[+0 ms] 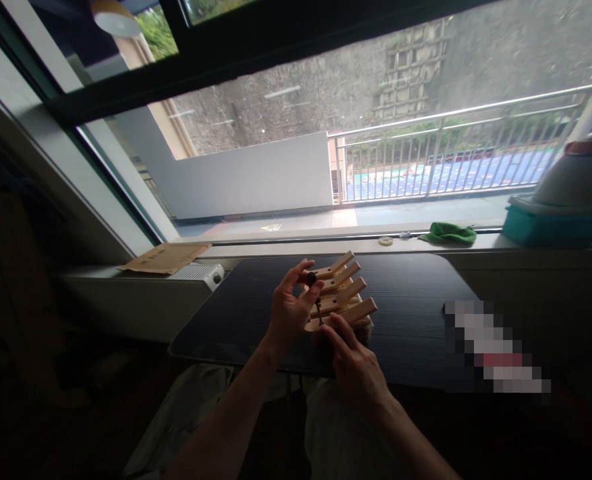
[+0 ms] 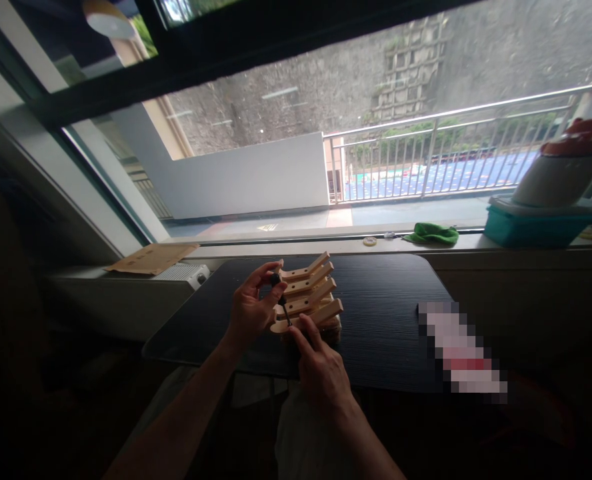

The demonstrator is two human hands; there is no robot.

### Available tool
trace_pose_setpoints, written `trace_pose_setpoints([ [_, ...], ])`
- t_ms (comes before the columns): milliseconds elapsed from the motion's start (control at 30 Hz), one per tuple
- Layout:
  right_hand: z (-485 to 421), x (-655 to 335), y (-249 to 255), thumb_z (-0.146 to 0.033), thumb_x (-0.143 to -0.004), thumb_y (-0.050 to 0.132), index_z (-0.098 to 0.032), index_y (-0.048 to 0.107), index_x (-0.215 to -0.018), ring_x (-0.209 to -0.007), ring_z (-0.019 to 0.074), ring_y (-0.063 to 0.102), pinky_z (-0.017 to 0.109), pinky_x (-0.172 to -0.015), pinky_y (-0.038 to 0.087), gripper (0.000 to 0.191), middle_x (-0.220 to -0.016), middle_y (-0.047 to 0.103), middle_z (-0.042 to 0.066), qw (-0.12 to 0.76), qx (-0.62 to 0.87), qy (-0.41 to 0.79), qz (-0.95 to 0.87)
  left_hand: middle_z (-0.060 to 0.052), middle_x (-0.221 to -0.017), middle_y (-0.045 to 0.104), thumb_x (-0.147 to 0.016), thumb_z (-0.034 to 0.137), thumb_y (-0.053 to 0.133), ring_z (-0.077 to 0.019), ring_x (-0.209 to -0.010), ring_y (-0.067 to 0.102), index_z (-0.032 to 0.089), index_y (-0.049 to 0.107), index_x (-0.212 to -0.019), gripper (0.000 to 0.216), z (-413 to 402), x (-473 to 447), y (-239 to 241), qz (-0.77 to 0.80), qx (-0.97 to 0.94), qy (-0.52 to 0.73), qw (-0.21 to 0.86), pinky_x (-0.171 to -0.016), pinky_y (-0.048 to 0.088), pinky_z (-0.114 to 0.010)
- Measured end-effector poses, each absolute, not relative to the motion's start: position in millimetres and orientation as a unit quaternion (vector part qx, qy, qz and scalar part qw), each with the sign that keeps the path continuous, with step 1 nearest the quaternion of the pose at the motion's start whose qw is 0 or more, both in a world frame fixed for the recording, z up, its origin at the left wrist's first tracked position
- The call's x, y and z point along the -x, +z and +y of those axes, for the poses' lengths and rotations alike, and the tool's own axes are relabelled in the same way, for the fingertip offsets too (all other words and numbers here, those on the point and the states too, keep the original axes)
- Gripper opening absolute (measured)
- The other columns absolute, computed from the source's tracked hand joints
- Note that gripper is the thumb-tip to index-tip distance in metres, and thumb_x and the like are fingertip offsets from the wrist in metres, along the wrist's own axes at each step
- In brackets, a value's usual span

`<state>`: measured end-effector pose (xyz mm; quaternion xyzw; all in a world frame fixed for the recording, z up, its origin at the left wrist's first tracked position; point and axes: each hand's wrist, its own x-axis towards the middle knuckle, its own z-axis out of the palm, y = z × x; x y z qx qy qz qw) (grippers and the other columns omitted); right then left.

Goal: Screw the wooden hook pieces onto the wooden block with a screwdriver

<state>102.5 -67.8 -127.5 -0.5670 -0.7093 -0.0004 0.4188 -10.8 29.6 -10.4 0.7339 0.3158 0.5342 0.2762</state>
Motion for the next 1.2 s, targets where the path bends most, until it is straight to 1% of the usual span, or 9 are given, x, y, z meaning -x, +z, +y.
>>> trace_pose_setpoints([
  [133,-68.0,-102.1,-126.2,0.002,-0.073,0.038,-0.031,0.033,-0.138,-0.122,0.0184,0.046,0.033,-0.094,0.047,0.074,-0.149,0.025,0.001,0.428,0.566,0.021,-0.704,-0.003,-0.089,0.064,-0.080,0.027,0.062,-0.0151,-0.082,0.060,0.020,0.062,-0.107,0.028,33.7,14.3,-16.4,0.328,-0.710,0.550,0.294,-0.076,0.049,-0.026],
  [367,-58.2,-102.1,-119.8,0.000,-0.080,0.035,-0.029,0.049,-0.127,-0.124,0.0166,0.044,0.031,-0.099,0.043,0.057,-0.141,0.038,0.001,0.489,0.549,0.035,-0.677,-0.004,-0.092,0.066,-0.082,0.027,0.058,-0.0156,-0.082,0.061,0.019,0.062,-0.108,0.028,37.5,16.0,-16.6,0.332,-0.718,0.546,0.274,-0.077,0.050,-0.027],
  [467,-36.0,-104.9,-120.6,-0.003,-0.082,0.036,-0.027,0.053,-0.123,-0.123,0.0161,0.045,0.031,-0.099,0.043,0.051,-0.137,0.043,0.003,0.504,0.544,0.023,-0.671,-0.004,-0.092,0.067,-0.082,0.026,0.058,-0.0155,-0.081,0.061,0.019,0.063,-0.107,0.027,49.0,9.3,-13.2,0.333,-0.718,0.553,0.261,-0.077,0.049,-0.027],
  [667,32.7,-104.8,-119.6,-0.003,-0.078,0.038,-0.024,0.057,-0.120,-0.122,0.0185,0.046,0.034,-0.097,0.044,0.050,-0.135,0.046,0.006,0.508,0.543,0.021,-0.668,-0.004,-0.093,0.067,-0.080,0.024,0.058,-0.0158,-0.081,0.061,0.018,0.064,-0.106,0.027,98.1,-4.9,-7.2,0.333,-0.705,0.568,0.263,-0.077,0.049,-0.028],
  [867,75.6,-125.9,-110.5,-0.007,-0.076,0.040,-0.020,0.059,-0.117,-0.113,0.0164,0.054,0.027,-0.091,0.047,0.048,-0.131,0.051,0.006,0.452,0.539,0.037,-0.710,-0.003,-0.084,0.064,-0.078,0.022,0.059,-0.0148,-0.076,0.058,0.017,0.067,-0.100,0.024,137.2,-4.4,-4.0,0.316,-0.701,0.571,0.289,-0.073,0.047,-0.025],
  [1000,84.1,-150.2,-106.2,-0.015,-0.084,0.036,-0.021,0.052,-0.124,-0.095,0.0153,0.064,0.023,-0.070,0.053,0.044,-0.129,0.054,0.005,0.403,0.569,-0.020,-0.716,-0.002,-0.078,0.063,-0.079,0.023,0.059,-0.0129,-0.069,0.056,0.015,0.066,-0.100,0.024,151.1,-5.4,-8.8,0.301,-0.691,0.567,0.333,-0.065,0.046,-0.023],
  [1067,83.8,-154.0,-104.5,-0.018,-0.088,0.033,-0.024,0.054,-0.122,-0.090,0.0144,0.065,0.021,-0.063,0.053,0.040,-0.131,0.052,0.004,0.388,0.596,-0.055,-0.701,-0.002,-0.077,0.062,-0.079,0.023,0.058,-0.0120,-0.068,0.055,0.014,0.066,-0.101,0.025,155.4,-8.9,-13.3,0.292,-0.682,0.569,0.355,-0.063,0.045,-0.022],
  [1133,81.5,-151.9,-103.0,-0.022,-0.088,0.037,-0.025,0.058,-0.116,-0.093,0.0150,0.064,0.021,-0.065,0.053,0.035,-0.133,0.050,0.003,0.374,0.603,-0.073,-0.701,-0.002,-0.077,0.061,-0.080,0.023,0.058,-0.0117,-0.069,0.055,0.015,0.065,-0.101,0.024,158.3,-13.0,-18.0,0.282,-0.673,0.572,0.375,-0.064,0.045,-0.022],
  [1200,78.5,-147.5,-102.0,-0.024,-0.087,0.041,-0.024,0.060,-0.113,-0.101,0.0172,0.061,0.024,-0.073,0.054,0.032,-0.134,0.048,0.004,0.363,0.603,-0.083,-0.705,-0.002,-0.079,0.061,-0.078,0.022,0.061,-0.0117,-0.071,0.055,0.015,0.065,-0.101,0.024,160.0,-16.0,-21.7,0.265,-0.661,0.577,0.400,-0.066,0.045,-0.022],
])
